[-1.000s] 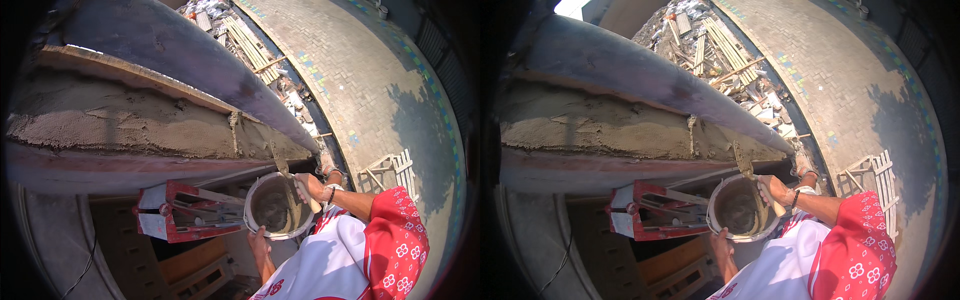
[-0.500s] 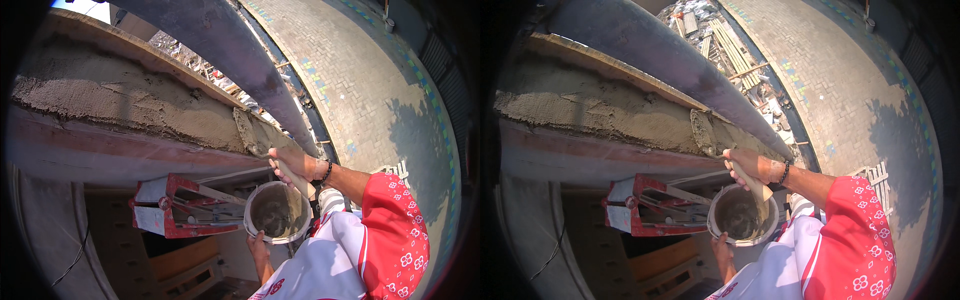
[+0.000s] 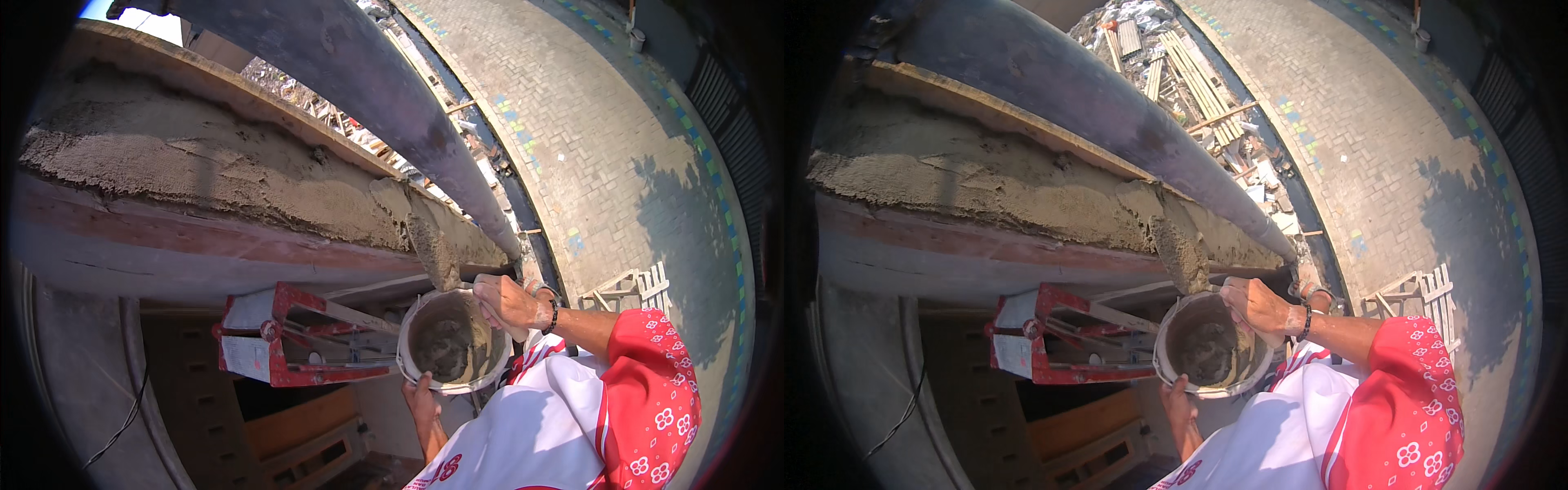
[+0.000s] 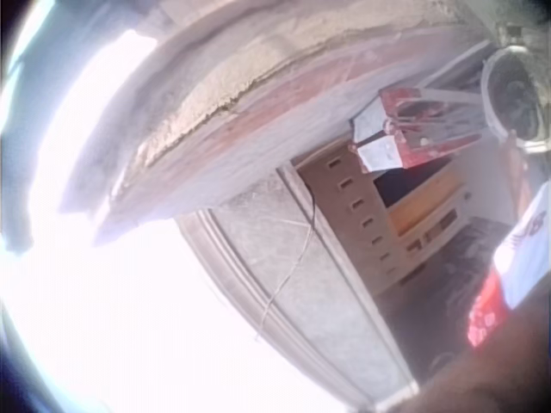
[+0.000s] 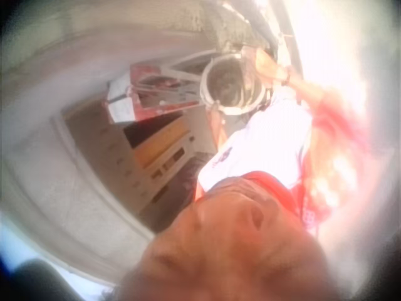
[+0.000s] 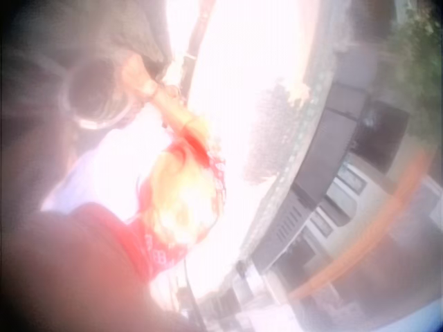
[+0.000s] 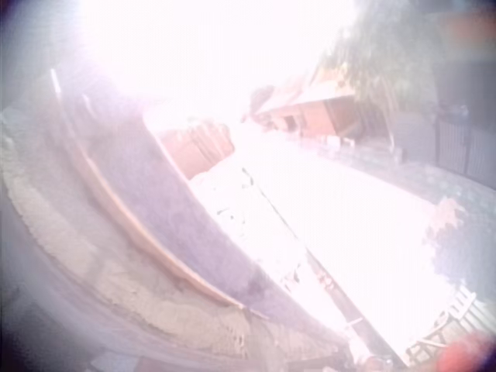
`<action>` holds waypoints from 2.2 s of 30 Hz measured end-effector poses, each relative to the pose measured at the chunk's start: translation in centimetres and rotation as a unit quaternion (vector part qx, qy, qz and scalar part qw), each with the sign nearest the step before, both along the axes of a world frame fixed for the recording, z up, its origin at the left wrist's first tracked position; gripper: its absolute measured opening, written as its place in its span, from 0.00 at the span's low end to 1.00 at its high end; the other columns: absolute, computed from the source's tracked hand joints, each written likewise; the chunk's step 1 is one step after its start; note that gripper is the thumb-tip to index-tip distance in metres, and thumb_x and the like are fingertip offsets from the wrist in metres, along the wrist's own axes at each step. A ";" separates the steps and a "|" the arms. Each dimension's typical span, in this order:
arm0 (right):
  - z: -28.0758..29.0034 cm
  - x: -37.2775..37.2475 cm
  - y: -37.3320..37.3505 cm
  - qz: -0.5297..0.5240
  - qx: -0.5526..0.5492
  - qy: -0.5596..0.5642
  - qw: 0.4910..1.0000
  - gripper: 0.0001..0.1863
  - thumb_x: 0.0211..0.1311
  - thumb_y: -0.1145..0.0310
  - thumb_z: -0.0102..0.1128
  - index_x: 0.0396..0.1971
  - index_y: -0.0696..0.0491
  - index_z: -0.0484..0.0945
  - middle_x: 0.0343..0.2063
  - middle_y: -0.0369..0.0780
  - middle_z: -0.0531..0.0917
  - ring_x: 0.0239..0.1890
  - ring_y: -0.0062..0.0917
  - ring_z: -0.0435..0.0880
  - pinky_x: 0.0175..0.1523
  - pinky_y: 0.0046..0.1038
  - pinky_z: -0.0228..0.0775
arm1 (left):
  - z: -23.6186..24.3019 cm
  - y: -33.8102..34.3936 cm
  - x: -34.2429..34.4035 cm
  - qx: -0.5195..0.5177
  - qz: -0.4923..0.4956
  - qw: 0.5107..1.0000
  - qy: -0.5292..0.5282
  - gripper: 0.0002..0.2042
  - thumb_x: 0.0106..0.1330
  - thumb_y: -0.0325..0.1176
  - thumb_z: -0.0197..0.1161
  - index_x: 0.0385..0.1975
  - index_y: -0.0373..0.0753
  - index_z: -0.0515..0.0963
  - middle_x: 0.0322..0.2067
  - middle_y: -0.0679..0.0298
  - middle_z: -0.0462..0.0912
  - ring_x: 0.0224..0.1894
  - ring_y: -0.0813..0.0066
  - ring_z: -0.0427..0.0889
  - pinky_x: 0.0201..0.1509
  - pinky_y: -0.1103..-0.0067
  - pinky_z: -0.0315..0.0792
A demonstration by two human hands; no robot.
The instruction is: The person scoops cement from a bucket with a trowel and applies it to a vertical wall surface, smoothing it in repeated strokes. The person holds the bucket in the left hand and uses the trowel in the right hand to spread the material along the wall.
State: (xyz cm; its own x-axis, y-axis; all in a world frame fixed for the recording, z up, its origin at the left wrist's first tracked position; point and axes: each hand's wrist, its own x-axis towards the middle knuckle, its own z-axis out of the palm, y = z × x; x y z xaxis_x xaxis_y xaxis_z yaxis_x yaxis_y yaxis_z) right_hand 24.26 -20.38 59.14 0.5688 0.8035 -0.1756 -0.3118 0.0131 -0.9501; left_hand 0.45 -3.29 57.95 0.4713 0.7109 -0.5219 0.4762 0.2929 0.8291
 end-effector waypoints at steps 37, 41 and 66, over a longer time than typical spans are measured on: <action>-12.1 5.1 5.7 -0.011 -0.105 0.180 0.978 0.19 0.67 0.55 0.38 0.22 0.54 0.65 0.12 0.36 0.69 0.10 0.22 0.68 0.16 0.28 0.65 | -1.9 0.4 0.0 -0.004 0.028 1.000 0.001 0.18 0.58 0.21 0.56 0.51 0.29 0.72 0.39 0.57 0.81 0.28 0.72 0.79 0.20 0.80 0.69; -14.4 0.9 4.8 -0.018 -0.095 0.257 0.962 0.19 0.66 0.52 0.41 0.24 0.51 0.66 0.14 0.35 0.70 0.12 0.21 0.69 0.16 0.29 0.64 | 0.0 -0.4 1.1 -0.013 0.017 0.999 0.041 0.17 0.59 0.23 0.56 0.49 0.30 0.73 0.35 0.58 0.80 0.21 0.73 0.76 0.13 0.79 0.62; 2.8 -0.3 3.5 0.072 -0.013 0.197 0.978 0.20 0.68 0.54 0.39 0.21 0.53 0.66 0.12 0.35 0.70 0.10 0.21 0.70 0.15 0.25 0.65 | -1.8 -0.3 -1.5 0.012 0.008 1.000 -0.023 0.12 0.61 0.23 0.55 0.44 0.30 0.74 0.31 0.62 0.80 0.20 0.76 0.76 0.14 0.81 0.66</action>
State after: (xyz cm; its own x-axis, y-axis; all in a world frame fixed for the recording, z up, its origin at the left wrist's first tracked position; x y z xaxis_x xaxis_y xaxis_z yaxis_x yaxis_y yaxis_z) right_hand 23.96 -16.84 61.97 0.3332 0.8632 -0.3794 -0.6510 -0.0805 -0.7548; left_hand -1.05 -3.60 56.13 0.4818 0.7311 -0.4831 0.4334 0.2803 0.8565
